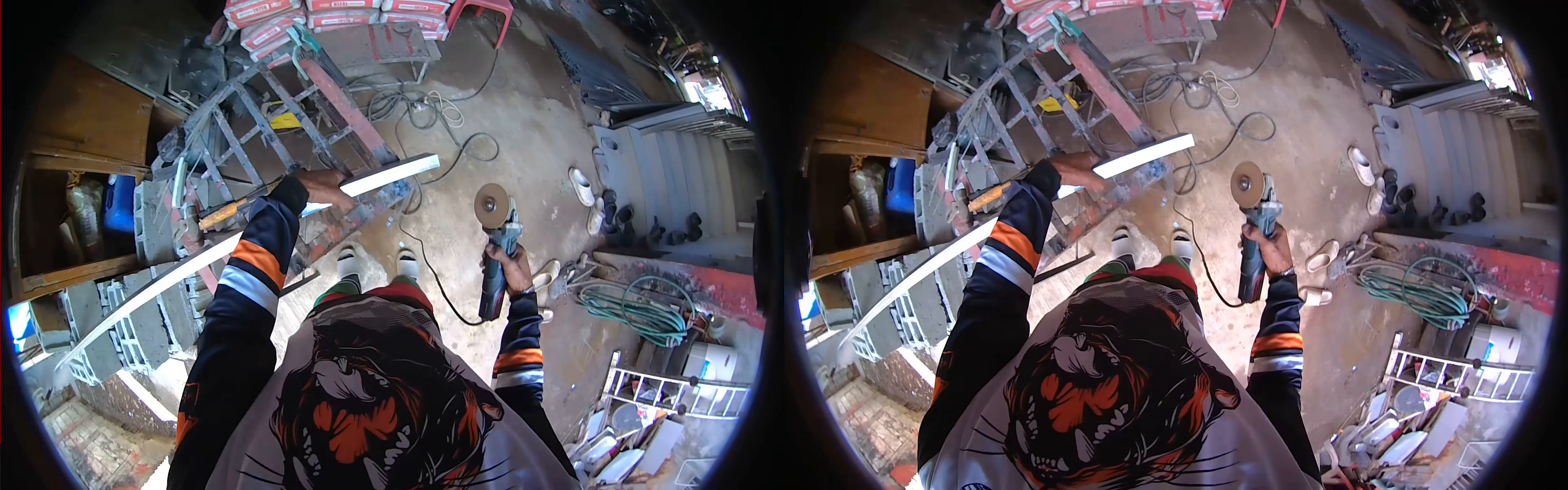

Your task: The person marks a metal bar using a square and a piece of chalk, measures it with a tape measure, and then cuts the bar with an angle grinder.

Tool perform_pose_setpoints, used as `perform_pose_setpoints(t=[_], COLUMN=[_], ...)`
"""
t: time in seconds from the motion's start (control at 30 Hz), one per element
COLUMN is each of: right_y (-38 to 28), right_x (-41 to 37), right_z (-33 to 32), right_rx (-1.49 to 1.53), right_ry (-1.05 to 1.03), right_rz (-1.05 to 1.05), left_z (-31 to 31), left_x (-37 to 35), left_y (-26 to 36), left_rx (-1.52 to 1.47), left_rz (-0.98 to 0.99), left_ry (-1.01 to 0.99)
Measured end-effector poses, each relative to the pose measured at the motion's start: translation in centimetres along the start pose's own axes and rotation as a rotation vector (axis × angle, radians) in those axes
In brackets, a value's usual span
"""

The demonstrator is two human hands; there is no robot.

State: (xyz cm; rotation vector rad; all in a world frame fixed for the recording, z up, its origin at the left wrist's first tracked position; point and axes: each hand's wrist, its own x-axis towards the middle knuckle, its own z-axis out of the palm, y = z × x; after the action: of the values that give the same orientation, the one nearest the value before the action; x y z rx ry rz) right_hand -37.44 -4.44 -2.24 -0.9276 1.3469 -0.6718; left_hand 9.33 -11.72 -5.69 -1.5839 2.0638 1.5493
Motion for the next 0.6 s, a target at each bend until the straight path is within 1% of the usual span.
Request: perform_pose_setpoints(t=[0.07,0.1,0.13,0.2,0.23,0.3,0.33,0.4,0.47,0.6], right_y=[-0.8,-1.7,-2.3,-3.3,-4.0,-4.0,-4.1,-4.1,-3.9,-3.8], right_x=[0.2,0.0,0.0,0.2,0.1,0.8,1.3,1.9,2.4,3.5], right_z=[0.5,0.9,1.1,1.5,1.8,1.6,1.7,1.9,1.9,2.2], right_rx=[-0.074,-0.101,-0.109,-0.162,-0.222,-0.268,-0.302,-0.271,-0.332,-0.311], right_ry=[0.032,0.025,0.025,0.009,0.024,-0.002,-0.024,-0.044,-0.059,-0.119], right_rz=[-0.023,-0.016,-0.007,0.008,0.018,-0.013,-0.051,-0.010,-0.032,-0.036], left_z=[-0.4,0.0,0.5,1.3,1.2,0.7,0.1,-0.3,-0.2,0.0], left_x=[-0.8,-0.8,-1.0,-1.4,-1.8,-3.0,-3.6,-4.3,-3.8,-3.7], left_y=[1.2,1.3,1.5,2.0,2.7,4.3,5.2,6.3,5.5,5.4], left_rx=[-0.013,0.019,0.008,-0.008,-0.014,0.059,0.058,-0.010,-0.006,0.012], left_rz=[-0.049,-0.026,-0.025,-0.026,-0.026,-0.059,-0.061,-0.091,-0.108,-0.124], left_ry=[-0.016,0.040,0.036,0.123,0.123,0.182,0.187,0.143,0.144,0.169])
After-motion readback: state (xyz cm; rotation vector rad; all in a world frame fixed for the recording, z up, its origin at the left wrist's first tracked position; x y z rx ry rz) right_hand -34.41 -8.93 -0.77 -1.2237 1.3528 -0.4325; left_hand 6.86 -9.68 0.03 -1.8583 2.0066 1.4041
